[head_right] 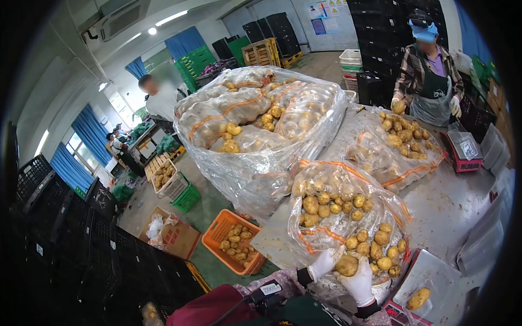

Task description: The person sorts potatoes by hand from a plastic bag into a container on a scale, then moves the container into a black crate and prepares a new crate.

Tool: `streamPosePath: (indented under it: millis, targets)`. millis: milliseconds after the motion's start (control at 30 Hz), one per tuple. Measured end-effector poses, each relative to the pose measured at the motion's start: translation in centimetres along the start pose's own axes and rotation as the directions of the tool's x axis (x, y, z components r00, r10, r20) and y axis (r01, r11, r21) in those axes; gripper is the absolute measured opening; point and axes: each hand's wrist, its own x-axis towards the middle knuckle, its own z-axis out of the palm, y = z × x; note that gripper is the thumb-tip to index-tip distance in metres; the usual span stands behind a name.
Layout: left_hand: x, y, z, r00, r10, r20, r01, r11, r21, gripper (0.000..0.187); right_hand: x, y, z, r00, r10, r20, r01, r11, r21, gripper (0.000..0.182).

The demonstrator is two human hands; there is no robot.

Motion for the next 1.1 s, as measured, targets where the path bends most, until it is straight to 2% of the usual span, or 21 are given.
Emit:
streamPosePath:
  millis: [33, 67, 133, 167, 200, 267, 300, 367, 400, 433, 467, 500, 533, 567, 700, 800, 867, 933, 1000, 1033, 1100]
  targets:
    - [0.4, -0.1, 0.5, 0.986, -0.151, 0.070, 0.166, 0.935, -0.313, 0.031, -0.1, -0.3, -0.4, 0.997, 0.083, -0.003, -0.081, 0.985, 0.149, 0.063]
    - [0.7, -0.2, 1.4, 0.986, -0.151, 0.074, 0.167, 0.934, -0.315, 0.031, -0.3, 0.0, -0.7, 0.996, 0.086, -0.004, -0.085, 0.986, 0.147, 0.063]
    - [1.0, 0.8, 2.9, 0.974, -0.203, 0.103, 0.218, 0.698, -0.682, 0.030, -0.7, 1.0, -1.3, 0.988, 0.153, -0.027, -0.131, 0.913, 0.386, 0.063]
    - [0.4, 1.4, 4.0, 0.993, -0.116, -0.029, 0.071, 0.770, -0.634, 0.028, -1.1, 2.3, -1.6, 0.973, 0.229, 0.015, -0.206, 0.843, 0.498, 0.065]
    - [0.4, 1.8, 3.5, 0.993, -0.118, -0.022, 0.077, 0.769, -0.634, 0.028, -1.2, 2.5, -2.7, 0.972, 0.236, 0.012, -0.211, 0.841, 0.498, 0.065]
    - [0.4, 2.7, 2.7, 1.000, -0.008, 0.010, 0.009, 0.996, -0.085, 0.033, -1.4, 2.2, -5.8, 0.963, 0.269, -0.016, -0.198, 0.748, 0.634, 0.064]
    - [0.3, 3.3, 3.0, 0.927, 0.298, -0.228, -0.237, 0.936, 0.261, 0.044, -1.8, 3.4, -7.1, 0.966, 0.249, -0.067, -0.144, 0.737, 0.660, 0.061]
    - [0.2, 3.3, 1.7, 0.998, -0.040, 0.040, 0.016, 0.873, 0.488, 0.045, -3.4, 4.3, -10.4, 0.946, 0.283, -0.158, -0.111, 0.742, 0.661, 0.055]
    - [0.2, 1.3, 1.5, 0.996, 0.088, 0.009, -0.078, 0.831, 0.550, 0.045, -4.1, 4.7, -12.5, 0.924, 0.329, -0.193, -0.135, 0.757, 0.640, 0.052]
    - [-0.1, -1.8, 1.6, 0.981, 0.184, -0.067, -0.143, 0.909, 0.392, 0.036, -6.3, 9.8, -14.6, 0.908, 0.323, -0.265, -0.199, 0.892, 0.406, 0.047]
    - [-0.6, -1.7, -0.3, 0.876, 0.362, 0.319, -0.440, 0.328, 0.836, 0.029, -7.1, 7.5, -17.1, 0.882, 0.361, -0.303, -0.240, 0.897, 0.370, 0.048]
    - [0.2, -5.7, -0.9, 0.785, 0.523, 0.331, -0.513, 0.250, 0.821, 0.039, -8.4, 7.1, -19.0, 0.835, 0.389, -0.390, -0.274, 0.907, 0.319, 0.053]
    - [0.3, 2.1, 0.3, 0.922, 0.349, 0.169, -0.388, 0.841, 0.377, 0.031, -11.7, 7.9, -23.4, 0.843, 0.352, -0.406, -0.297, 0.935, 0.194, 0.056]
    - [0.0, 4.0, 1.8, 0.998, 0.064, 0.019, -0.066, 0.991, 0.116, 0.028, -12.8, 7.8, -25.2, 0.843, 0.338, -0.419, -0.362, 0.932, 0.025, 0.055]
    - [-1.7, 5.7, 6.4, 0.989, 0.025, 0.146, -0.025, 1.000, -0.007, 0.030, -16.8, 8.4, -28.9, 0.890, 0.326, -0.319, -0.424, 0.850, -0.312, 0.054]
    - [-2.5, 8.5, 11.6, 0.948, 0.081, 0.309, -0.079, 0.997, -0.019, 0.032, -18.6, 11.6, -29.0, 0.906, 0.357, -0.227, -0.418, 0.839, -0.349, 0.055]
    - [-3.1, 9.0, 15.7, 0.915, 0.046, 0.401, -0.007, 0.995, -0.097, 0.037, -18.7, 12.1, -28.2, 0.918, 0.354, -0.176, -0.395, 0.796, -0.459, 0.055]
    - [-3.4, 12.4, 18.4, 0.830, -0.015, 0.557, 0.114, 0.983, -0.144, 0.048, -17.8, 11.1, -27.2, 0.859, 0.501, -0.106, -0.502, 0.784, -0.364, 0.058]
    - [-4.0, 11.1, 22.0, 0.660, -0.204, 0.723, 0.513, 0.826, -0.235, 0.060, -17.8, 12.2, -25.4, 0.868, 0.483, -0.114, -0.487, 0.782, -0.389, 0.058]
    - [-3.9, 11.3, 23.1, 0.589, -0.219, 0.778, 0.566, 0.798, -0.204, 0.059, -17.8, 13.1, -24.5, 0.887, 0.446, -0.120, -0.457, 0.806, -0.377, 0.057]
    - [-4.5, 11.5, 24.4, 0.594, -0.202, 0.779, 0.667, 0.664, -0.337, 0.054, -17.4, 13.7, -23.1, 0.907, 0.395, -0.149, -0.422, 0.850, -0.316, 0.056]
